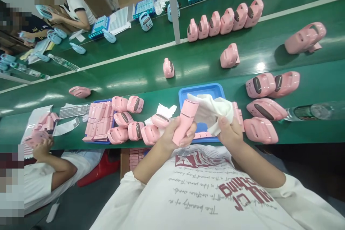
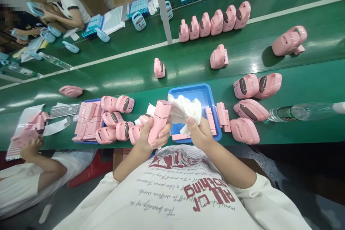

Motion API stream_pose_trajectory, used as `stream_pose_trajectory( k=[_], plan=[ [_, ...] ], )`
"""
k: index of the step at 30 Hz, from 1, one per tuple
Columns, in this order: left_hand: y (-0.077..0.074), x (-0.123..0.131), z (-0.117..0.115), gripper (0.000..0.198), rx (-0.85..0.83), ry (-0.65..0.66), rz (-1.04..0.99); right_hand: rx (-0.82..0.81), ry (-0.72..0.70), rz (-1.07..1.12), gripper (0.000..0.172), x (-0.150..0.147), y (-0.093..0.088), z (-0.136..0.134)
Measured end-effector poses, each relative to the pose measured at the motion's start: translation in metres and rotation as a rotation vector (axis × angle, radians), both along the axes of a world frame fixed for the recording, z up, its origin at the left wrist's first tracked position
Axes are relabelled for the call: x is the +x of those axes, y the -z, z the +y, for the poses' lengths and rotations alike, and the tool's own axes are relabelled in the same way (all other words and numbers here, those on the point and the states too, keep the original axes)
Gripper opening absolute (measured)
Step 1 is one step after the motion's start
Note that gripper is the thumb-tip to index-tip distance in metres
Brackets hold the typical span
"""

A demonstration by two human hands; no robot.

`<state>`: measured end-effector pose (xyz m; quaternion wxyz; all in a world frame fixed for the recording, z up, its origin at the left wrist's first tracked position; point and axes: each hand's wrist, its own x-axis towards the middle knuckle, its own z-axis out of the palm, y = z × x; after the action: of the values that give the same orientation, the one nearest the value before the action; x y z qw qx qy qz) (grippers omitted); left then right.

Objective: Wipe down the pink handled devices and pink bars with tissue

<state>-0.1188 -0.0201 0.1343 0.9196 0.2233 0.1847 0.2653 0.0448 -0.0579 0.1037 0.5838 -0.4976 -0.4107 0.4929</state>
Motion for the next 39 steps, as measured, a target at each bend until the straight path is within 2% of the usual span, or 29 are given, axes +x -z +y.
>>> stream_pose_trajectory(
  k=[3, 8, 10, 13, 15, 17, 20, 23, 25, 29, 34, 39],
  plan=[
    [0.000, 0.003, -0.002, 0.045, -0.070, -0.031, 0.034, 0.040, -0.065, 0.061, 0.050, -0.005, -0.003, -0.006],
    [0.001, 0.004, -0.005, 0.045, -0.085, -0.032, 0.048, 0.081, -0.021, 0.033, 0.044, -0.010, -0.011, -0.010],
    [0.003, 0.004, -0.006, 0.045, -0.086, -0.025, 0.057, 0.093, 0.041, -0.108, 0.038, -0.007, -0.017, -0.007],
    [0.004, 0.004, -0.009, 0.046, -0.048, -0.020, 0.077, 0.057, 0.170, -0.501, 0.033, 0.006, -0.025, 0.005],
    [0.005, 0.004, -0.010, 0.046, -0.005, -0.016, 0.082, -0.021, 0.130, -0.754, 0.030, 0.020, -0.030, 0.014],
    [0.004, 0.004, -0.012, 0.046, 0.027, -0.012, 0.084, -0.078, 0.059, -0.872, 0.027, 0.032, -0.034, 0.020],
    [0.004, 0.004, -0.014, 0.047, 0.058, -0.016, 0.111, 0.023, 0.064, -0.758, 0.027, 0.038, -0.043, 0.019],
    [0.001, 0.006, -0.017, 0.043, 0.066, -0.001, 0.160, 0.227, 0.011, -0.568, 0.034, 0.028, -0.050, 0.015],
    [-0.001, 0.007, -0.018, 0.040, 0.042, 0.035, 0.174, 0.279, 0.002, -0.519, 0.033, 0.019, -0.052, 0.014],
    [-0.005, 0.008, -0.020, 0.042, -0.032, 0.096, 0.158, 0.257, 0.137, -0.542, 0.031, 0.008, -0.045, 0.018],
    [-0.009, 0.008, -0.018, 0.042, -0.083, 0.079, 0.162, 0.239, 0.249, -0.672, 0.040, 0.006, -0.035, 0.022],
    [-0.015, 0.005, -0.015, 0.043, -0.073, 0.082, 0.063, 0.172, 0.403, -0.619, 0.044, 0.015, -0.034, 0.024]
  ],
)
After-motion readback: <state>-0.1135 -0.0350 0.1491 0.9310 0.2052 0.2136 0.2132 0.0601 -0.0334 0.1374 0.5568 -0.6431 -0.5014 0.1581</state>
